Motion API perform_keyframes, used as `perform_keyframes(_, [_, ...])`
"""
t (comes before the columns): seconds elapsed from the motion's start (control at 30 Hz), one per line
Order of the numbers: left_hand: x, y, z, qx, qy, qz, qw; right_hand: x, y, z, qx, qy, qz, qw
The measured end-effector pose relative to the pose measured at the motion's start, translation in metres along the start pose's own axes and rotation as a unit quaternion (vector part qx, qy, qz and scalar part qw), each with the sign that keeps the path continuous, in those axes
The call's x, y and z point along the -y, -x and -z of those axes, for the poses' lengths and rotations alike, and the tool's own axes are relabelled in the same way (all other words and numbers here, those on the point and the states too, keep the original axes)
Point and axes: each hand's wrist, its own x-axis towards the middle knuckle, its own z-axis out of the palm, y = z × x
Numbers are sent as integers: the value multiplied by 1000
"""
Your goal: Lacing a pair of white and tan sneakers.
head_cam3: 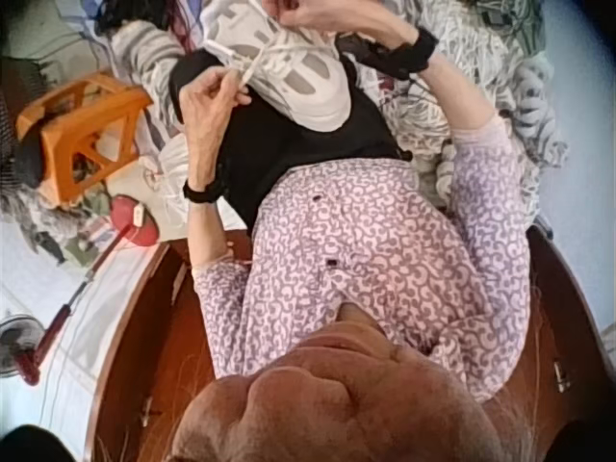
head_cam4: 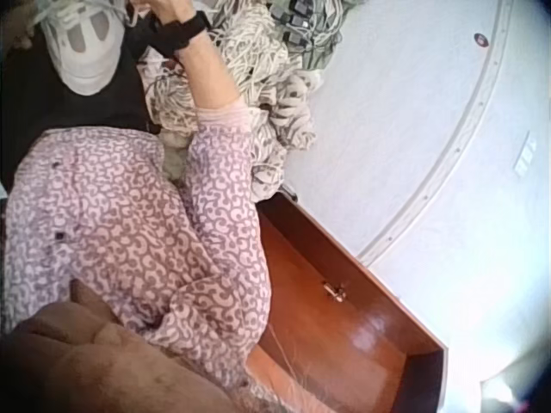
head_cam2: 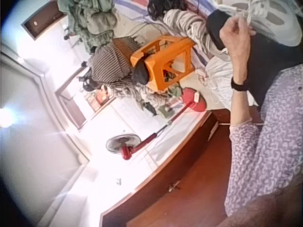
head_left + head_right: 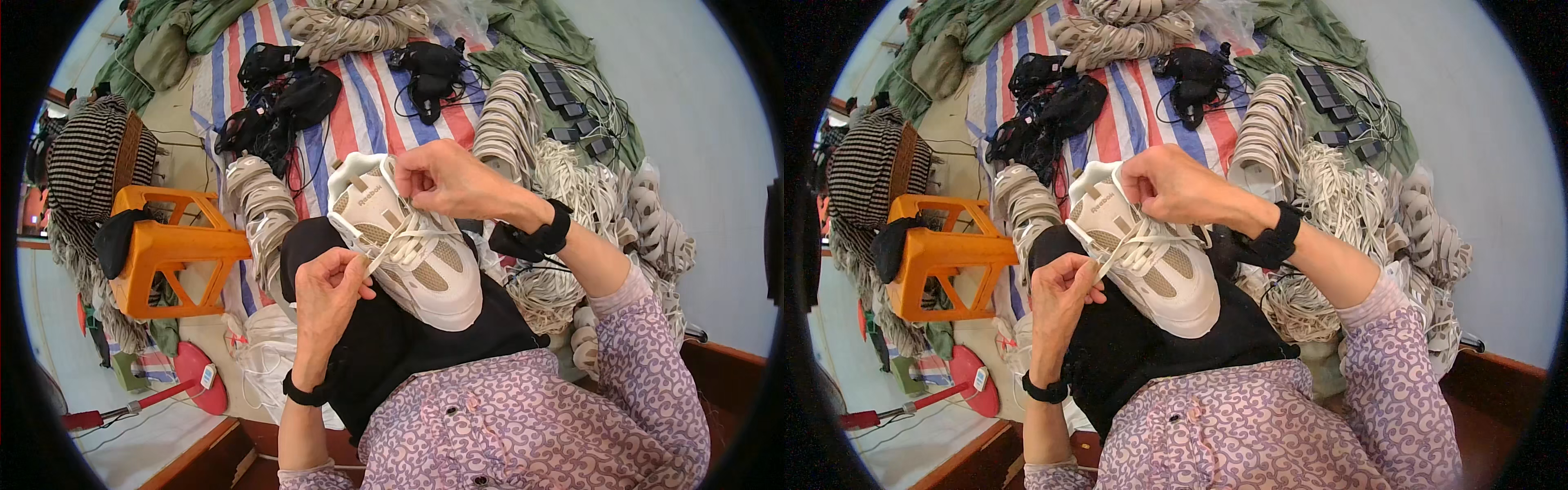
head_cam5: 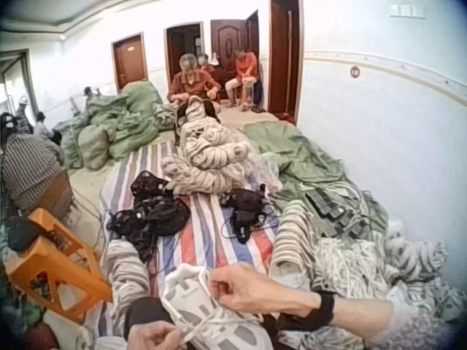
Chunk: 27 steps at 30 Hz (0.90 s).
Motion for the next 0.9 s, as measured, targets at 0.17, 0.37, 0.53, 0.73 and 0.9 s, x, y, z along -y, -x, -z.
perform_keyframes(0.17, [3, -6, -5, -6, 6, -11, 1000, 19, 4, -6, -4, 213, 108, 971])
perform_keyframes(0.37, [0, -5, -6, -27, -30, 26, 999, 30, 3, -33, 31, 227, 176, 957])
perform_keyframes(0.53, [-2, 3, -6, -36, 35, -27, 998, 26, 0, -41, 52, 233, 192, 952])
perform_keyframes(0.73, [0, 9, -6, -5, -100, -123, 987, 22, -6, -1, -36, 426, 163, 889])
perform_keyframes(0.9, [-5, 4, 1, 7, -207, -211, 955, 14, -5, 26, 57, 71, -7, 996])
